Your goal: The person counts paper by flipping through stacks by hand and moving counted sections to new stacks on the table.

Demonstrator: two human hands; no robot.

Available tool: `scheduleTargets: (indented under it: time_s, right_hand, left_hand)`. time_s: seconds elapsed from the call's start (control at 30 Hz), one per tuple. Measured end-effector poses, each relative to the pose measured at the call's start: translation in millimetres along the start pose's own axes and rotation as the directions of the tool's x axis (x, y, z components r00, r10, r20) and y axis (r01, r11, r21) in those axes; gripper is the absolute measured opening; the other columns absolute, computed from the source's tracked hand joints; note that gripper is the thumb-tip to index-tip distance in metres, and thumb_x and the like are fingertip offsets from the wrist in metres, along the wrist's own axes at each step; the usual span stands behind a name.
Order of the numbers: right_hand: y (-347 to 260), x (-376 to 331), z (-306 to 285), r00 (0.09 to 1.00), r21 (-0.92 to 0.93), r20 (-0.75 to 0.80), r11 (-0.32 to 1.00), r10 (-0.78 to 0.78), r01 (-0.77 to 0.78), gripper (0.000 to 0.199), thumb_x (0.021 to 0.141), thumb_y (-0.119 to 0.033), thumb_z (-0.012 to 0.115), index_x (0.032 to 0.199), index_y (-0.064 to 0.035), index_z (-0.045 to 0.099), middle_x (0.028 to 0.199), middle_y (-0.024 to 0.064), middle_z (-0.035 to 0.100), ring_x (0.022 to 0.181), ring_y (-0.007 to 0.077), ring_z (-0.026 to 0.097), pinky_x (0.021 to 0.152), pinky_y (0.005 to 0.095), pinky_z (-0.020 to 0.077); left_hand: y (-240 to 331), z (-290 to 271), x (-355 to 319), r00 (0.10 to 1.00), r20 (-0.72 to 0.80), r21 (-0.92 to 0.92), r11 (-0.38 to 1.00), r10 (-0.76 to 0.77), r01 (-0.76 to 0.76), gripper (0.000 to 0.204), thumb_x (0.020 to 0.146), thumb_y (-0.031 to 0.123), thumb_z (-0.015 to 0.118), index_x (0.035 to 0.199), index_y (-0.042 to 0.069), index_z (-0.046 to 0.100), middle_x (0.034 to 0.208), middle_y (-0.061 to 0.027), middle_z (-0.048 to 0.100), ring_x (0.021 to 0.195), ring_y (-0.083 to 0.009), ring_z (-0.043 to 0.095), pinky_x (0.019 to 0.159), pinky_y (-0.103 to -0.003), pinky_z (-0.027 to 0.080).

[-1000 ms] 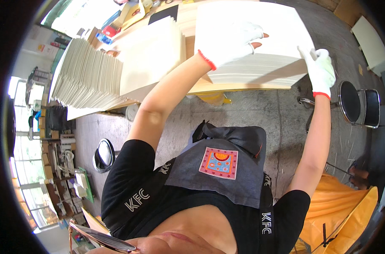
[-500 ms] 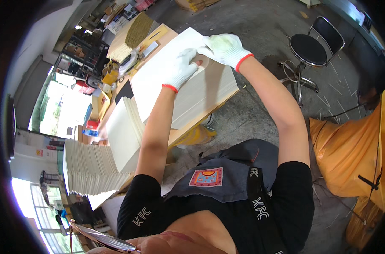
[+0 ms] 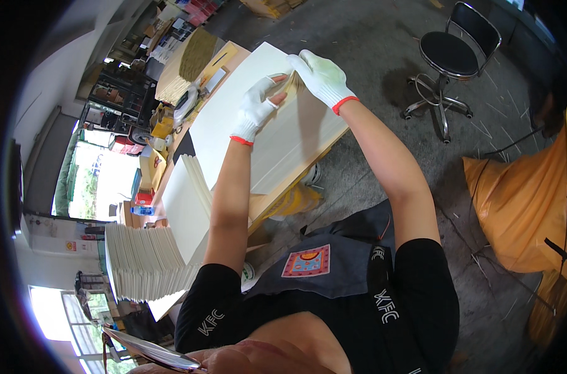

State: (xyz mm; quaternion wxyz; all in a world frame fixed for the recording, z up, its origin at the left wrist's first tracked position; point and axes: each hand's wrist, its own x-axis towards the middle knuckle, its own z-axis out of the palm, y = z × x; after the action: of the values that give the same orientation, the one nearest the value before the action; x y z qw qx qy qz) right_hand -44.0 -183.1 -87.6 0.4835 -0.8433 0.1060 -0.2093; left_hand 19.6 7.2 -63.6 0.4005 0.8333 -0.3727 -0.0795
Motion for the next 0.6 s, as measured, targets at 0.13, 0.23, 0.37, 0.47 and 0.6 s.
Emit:
scheduleTargets:
  time_s: [0.13, 0.23, 0.37, 0.47, 0.6]
  right_hand:
    - [3.1, 0.5, 2.9, 1.000, -0.015, -0.022, 1.000, -0.018, 0.018, 0.059, 0.100, -0.064, 0.034, 0.099, -0.0101, 0.058, 0.093, 0.0198, 0.066, 0.093, 0.0438, 0.061, 0.081, 0.0491, 0.0455]
    - [7.1, 1.9, 5.3, 0.999, -0.019, -0.030, 0.999, -0.046, 0.045, 0.060, 0.100, -0.065, 0.033, 0.100, -0.0102, 0.058, 0.093, 0.0205, 0.066, 0.093, 0.0444, 0.062, 0.081, 0.0501, 0.0457]
    - [8.4, -1.8, 4.4, 0.997, -0.028, -0.038, 0.998, -0.062, 0.061, 0.061, 0.099, -0.067, 0.034, 0.101, -0.0102, 0.058, 0.090, 0.0211, 0.066, 0.092, 0.0437, 0.062, 0.080, 0.0492, 0.0462]
    - [4.8, -3.4, 7.1, 0.996, -0.029, -0.037, 0.997, -0.077, 0.076, 0.062, 0.099, -0.067, 0.035, 0.101, -0.0103, 0.058, 0.089, 0.0209, 0.066, 0.090, 0.0430, 0.063, 0.079, 0.0488, 0.0464]
    - [5.8, 0.5, 5.3, 0.999, -0.057, -0.035, 0.998, -0.035, 0.033, 0.061, 0.099, -0.067, 0.035, 0.101, -0.0103, 0.057, 0.089, 0.0203, 0.066, 0.090, 0.0426, 0.063, 0.078, 0.0487, 0.0465]
  left_hand:
    - [-12.2, 0.8, 6.2, 1.000, -0.006, 0.041, 0.999, 0.022, -0.022, 0.044, 0.090, 0.010, 0.072, 0.133, 0.005, 0.064, 0.130, -0.0081, 0.066, 0.121, -0.0178, 0.059, 0.103, -0.031, 0.044]
    - [-14.6, -0.5, 6.8, 1.000, -0.005, 0.041, 0.999, 0.026, -0.026, 0.045, 0.090, 0.011, 0.071, 0.133, 0.005, 0.064, 0.129, -0.0085, 0.067, 0.120, -0.0179, 0.059, 0.104, -0.030, 0.044]
    - [-0.7, 0.2, 1.0, 0.998, -0.069, -0.009, 1.000, -0.003, 0.003, 0.044, 0.091, 0.011, 0.070, 0.135, 0.006, 0.063, 0.119, -0.0088, 0.069, 0.115, -0.0178, 0.061, 0.103, -0.031, 0.044]
    - [-9.9, 1.3, 1.6, 0.984, -0.119, 0.059, 0.990, 0.130, -0.124, 0.043, 0.092, 0.012, 0.069, 0.134, 0.008, 0.064, 0.105, -0.0071, 0.067, 0.096, -0.0151, 0.060, 0.091, -0.029, 0.048]
    - [8.3, 1.5, -1.3, 0.997, 0.009, 0.076, 0.994, -0.073, 0.072, 0.040, 0.092, 0.012, 0.070, 0.132, 0.009, 0.065, 0.094, -0.0040, 0.061, 0.072, -0.0097, 0.052, 0.069, -0.027, 0.048]
